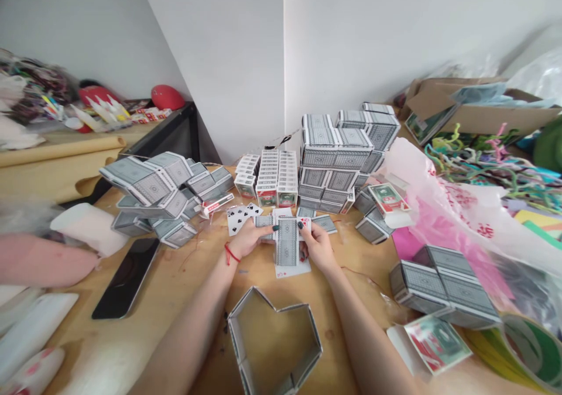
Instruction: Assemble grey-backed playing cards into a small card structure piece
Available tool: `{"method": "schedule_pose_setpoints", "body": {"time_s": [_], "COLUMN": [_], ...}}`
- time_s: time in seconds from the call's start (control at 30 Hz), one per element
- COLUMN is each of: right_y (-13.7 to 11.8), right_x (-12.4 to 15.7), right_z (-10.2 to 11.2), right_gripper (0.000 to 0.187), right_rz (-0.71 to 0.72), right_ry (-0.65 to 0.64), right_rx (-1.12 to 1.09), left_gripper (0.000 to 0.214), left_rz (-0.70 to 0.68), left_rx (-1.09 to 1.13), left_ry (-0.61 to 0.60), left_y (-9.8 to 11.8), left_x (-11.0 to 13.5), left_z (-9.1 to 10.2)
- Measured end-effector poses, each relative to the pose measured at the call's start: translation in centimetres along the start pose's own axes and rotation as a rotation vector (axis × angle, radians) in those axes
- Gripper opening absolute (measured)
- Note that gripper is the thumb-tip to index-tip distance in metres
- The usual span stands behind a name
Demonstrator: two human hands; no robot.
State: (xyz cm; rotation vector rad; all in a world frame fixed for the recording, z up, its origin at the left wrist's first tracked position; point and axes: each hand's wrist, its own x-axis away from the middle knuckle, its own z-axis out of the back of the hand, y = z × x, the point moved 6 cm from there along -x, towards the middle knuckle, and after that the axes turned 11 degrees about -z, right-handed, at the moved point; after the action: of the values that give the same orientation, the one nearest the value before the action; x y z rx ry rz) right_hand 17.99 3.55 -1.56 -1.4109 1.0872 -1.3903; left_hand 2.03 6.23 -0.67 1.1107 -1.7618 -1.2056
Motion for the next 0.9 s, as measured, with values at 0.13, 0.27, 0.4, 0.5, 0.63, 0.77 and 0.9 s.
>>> {"method": "schedule_pose_setpoints", "body": {"time_s": [0.13, 0.27, 0.4, 0.5, 0.63, 0.77, 0.9], "right_y": [-0.3, -0.1, 0.2, 0.2, 0.1, 0.3, 0.3], "right_x": [0.0, -0.1, -0.1, 0.0, 0.0, -0.1, -0.1], "right_z": [0.0, -0.2, -0.6, -0.8, -0.8, -0.8, -1.0], "right_gripper": [0.042, 0.038, 0.034, 0.032, 0.031, 0.032, 0.033], "right_rz": [0.06, 0.048, 0.036, 0.03, 0.042, 0.03, 0.022], "right_ry": [0.033, 0.014, -0.036, -0.053, -0.04, -0.037, -0.049], "right_rx": [0.065, 0.073, 0.036, 0.02, 0.044, 0.033, -0.002], "left_gripper": [0.037, 0.048, 0.038, 0.031, 0.029, 0.032, 0.032], "left_rz": [-0.228, -0.364, -0.415, -0.365, -0.304, -0.269, -0.26], "left_rx": [-0.278, -0.449, -0.555, -0.558, -0.539, -0.508, -0.502], "left_ry": [0.252, 0.316, 0.228, 0.176, 0.177, 0.182, 0.182], "left_y": [1.2, 2.2, 2.6, 2.2, 1.5, 0.8, 0.4], "left_x": [-0.3, 0.0, 0.2, 0.0, -0.1, -0.3, -0.3], "left_z": [1.5, 1.5, 0.5, 0.1, 0.2, 0.5, 0.7]}}
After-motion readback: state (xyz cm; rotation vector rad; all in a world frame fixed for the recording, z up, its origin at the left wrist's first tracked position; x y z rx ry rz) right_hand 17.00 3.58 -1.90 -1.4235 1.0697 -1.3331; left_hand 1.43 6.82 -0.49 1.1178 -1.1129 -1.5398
